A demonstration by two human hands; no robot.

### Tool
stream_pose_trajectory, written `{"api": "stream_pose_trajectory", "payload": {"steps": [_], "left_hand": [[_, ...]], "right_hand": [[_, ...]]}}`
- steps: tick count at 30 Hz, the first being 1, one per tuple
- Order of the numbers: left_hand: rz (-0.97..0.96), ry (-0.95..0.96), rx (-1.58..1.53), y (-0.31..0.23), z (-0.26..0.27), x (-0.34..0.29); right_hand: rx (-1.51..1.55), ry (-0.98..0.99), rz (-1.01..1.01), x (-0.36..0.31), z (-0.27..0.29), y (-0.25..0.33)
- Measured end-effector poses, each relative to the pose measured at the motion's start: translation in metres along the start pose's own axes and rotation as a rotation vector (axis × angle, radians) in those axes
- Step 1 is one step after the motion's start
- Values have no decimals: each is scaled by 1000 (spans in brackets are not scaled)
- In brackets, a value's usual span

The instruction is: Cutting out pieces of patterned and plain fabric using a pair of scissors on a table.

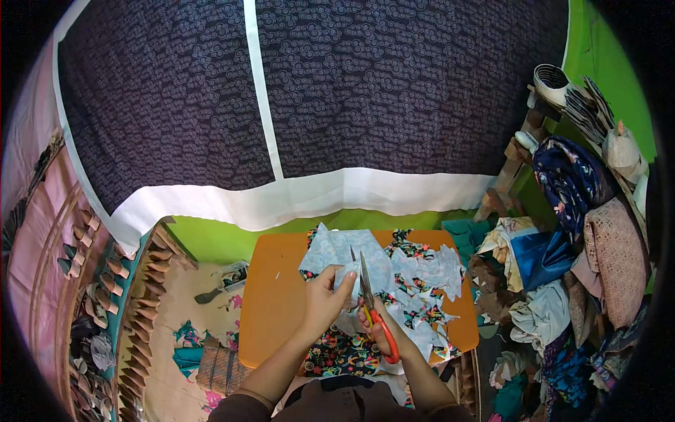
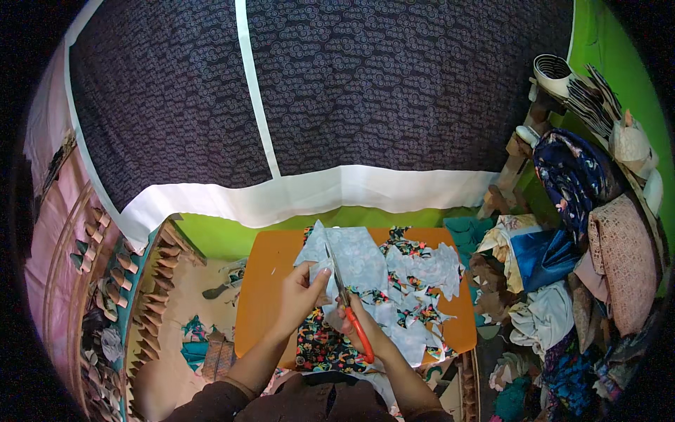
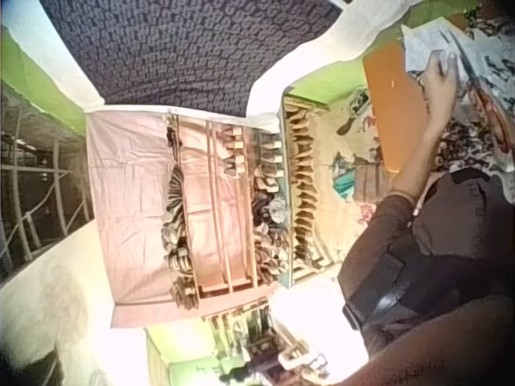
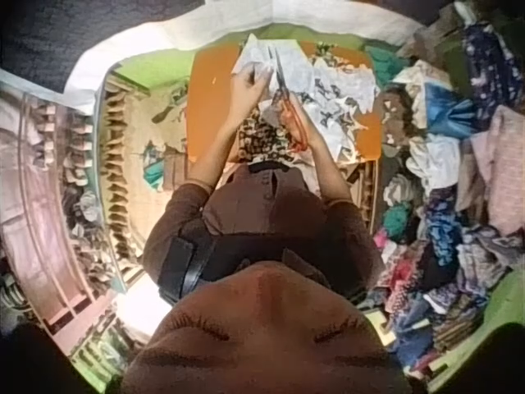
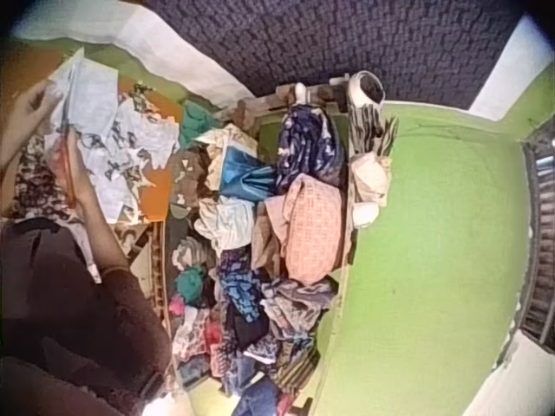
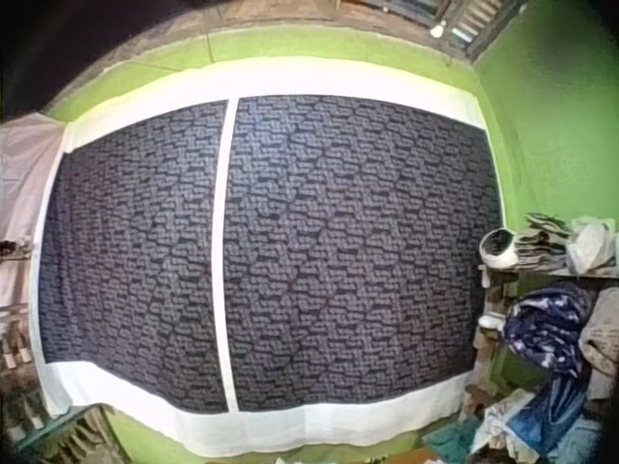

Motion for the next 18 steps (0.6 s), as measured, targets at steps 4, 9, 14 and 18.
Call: {"api": "stream_pose_trajectory", "payload": {"steps": [4, 9, 14, 18], "left_hand": [[56, -51, -14, 2, 1, -4], [15, -81, 24, -2, -1, -6], [21, -94, -45, 0, 0, -5], [69, -107, -100, -4, -4, -6]], "right_hand": [[-40, -20, 19, 1, 0, -1], [-138, -72, -16, -1, 1, 3], [-241, -110, 7, -3, 3, 8], [-197, -125, -20, -3, 7, 8]]}}
Point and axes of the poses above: each hand's wrist, its own x-axis towards the middle knuckle, its own z-axis out of the back of the hand, y = z × x, the point moved 9 cm from there along x, towards the middle knuckle, and after that the axes turned 5 degrees about -x, right-handed, at the moved point
